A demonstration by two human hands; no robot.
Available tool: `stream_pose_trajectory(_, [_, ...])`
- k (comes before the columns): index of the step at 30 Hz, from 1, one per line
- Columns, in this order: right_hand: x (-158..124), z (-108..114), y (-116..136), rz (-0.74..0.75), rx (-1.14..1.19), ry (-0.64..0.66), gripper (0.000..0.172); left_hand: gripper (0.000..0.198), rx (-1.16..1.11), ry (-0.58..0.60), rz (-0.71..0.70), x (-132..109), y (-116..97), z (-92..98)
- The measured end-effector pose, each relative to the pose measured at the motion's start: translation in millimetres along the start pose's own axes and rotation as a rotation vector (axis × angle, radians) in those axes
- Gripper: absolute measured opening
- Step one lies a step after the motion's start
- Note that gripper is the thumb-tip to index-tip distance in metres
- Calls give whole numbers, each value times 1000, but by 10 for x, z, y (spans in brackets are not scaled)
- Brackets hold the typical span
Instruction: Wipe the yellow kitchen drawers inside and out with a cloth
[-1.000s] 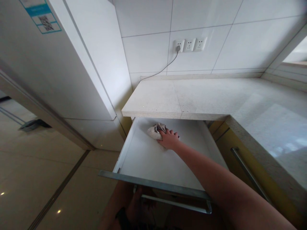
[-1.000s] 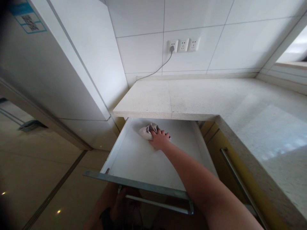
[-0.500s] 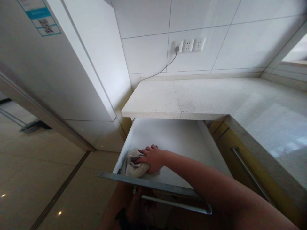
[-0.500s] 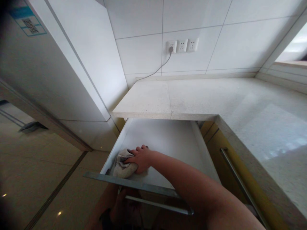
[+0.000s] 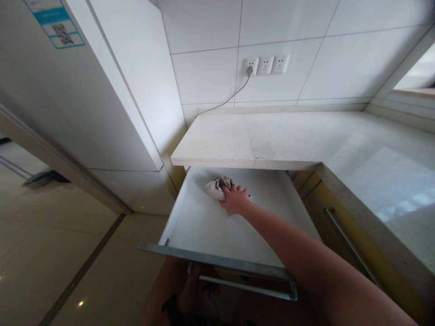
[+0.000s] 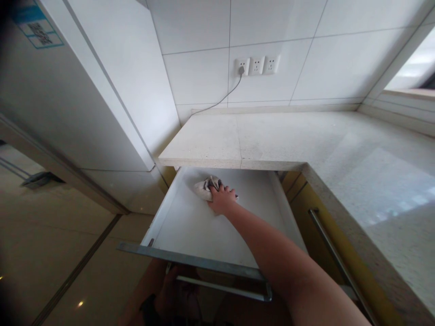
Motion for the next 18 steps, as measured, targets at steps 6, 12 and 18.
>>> stream_pose_trajectory(6, [-183,-2,378,335,-6,77,84,57,-33,7,28,43,154,-25])
stream_pose_trajectory(12, [-500,63,917,822,21,160,82,56,-175,40,103,35,111,-3])
stream_pose_trajectory(18, [-556,75,1006,858,70,154,79,47,-524,58,-18,-86,-100,65])
Point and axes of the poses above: each hand's wrist, its own x-axis towards the middle knuckle, its own z-axis out of the back of the hand, y = z × x, the point moved 5 cm from there along x, towards the middle knuckle, and after that the axes turned 3 degrees about z, right-handed, at the moved point
